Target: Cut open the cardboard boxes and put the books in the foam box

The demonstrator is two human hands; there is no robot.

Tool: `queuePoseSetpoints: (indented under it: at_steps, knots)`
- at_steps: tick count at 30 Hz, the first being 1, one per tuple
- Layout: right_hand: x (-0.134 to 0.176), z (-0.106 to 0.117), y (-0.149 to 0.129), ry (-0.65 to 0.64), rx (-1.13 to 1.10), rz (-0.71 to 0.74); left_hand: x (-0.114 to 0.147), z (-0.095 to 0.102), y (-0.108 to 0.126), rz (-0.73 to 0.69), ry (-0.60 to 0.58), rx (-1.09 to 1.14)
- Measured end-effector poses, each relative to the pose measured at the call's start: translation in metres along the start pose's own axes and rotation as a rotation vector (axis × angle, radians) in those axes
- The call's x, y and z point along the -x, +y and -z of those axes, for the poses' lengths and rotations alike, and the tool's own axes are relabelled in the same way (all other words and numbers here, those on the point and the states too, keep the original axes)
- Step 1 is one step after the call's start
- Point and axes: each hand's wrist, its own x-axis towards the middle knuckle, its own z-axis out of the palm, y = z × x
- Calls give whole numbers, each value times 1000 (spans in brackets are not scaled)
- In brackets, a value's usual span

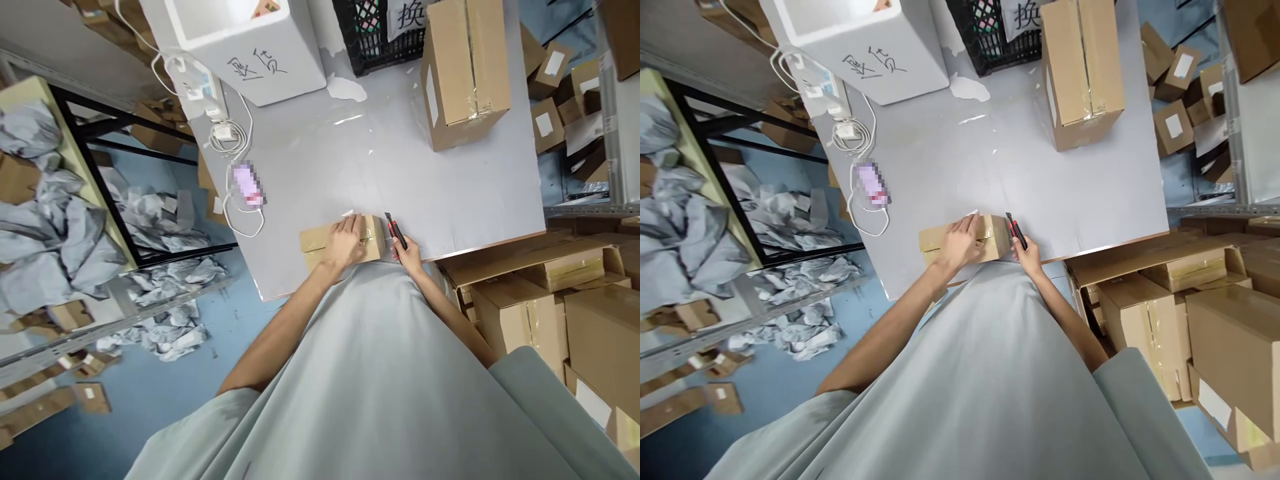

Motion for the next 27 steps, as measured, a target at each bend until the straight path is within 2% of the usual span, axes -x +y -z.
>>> queuePoseSetpoints:
  at_steps: [6,11,14,19,21,23,27]
  knots:
    - [-20,5,15,-14,99,-84,1,11,3,56,55,82]
    - [-23,6,10,29,186,-49,12,12,11,68,103,176]
    - [-15,11,-7,108,263,15,22,20,11,37,157,267]
    - [15,23,-65,212,388,326,45,35,-8,-28,297,430]
    - [30,20,-91,215,436,422,53,31,-20,-7,347,520]
    - [44,10,-113,192,493,467,59,18,-34,37,383,630]
    - [58,-22,-132,94,641,514,69,-16,-63,155,383,852]
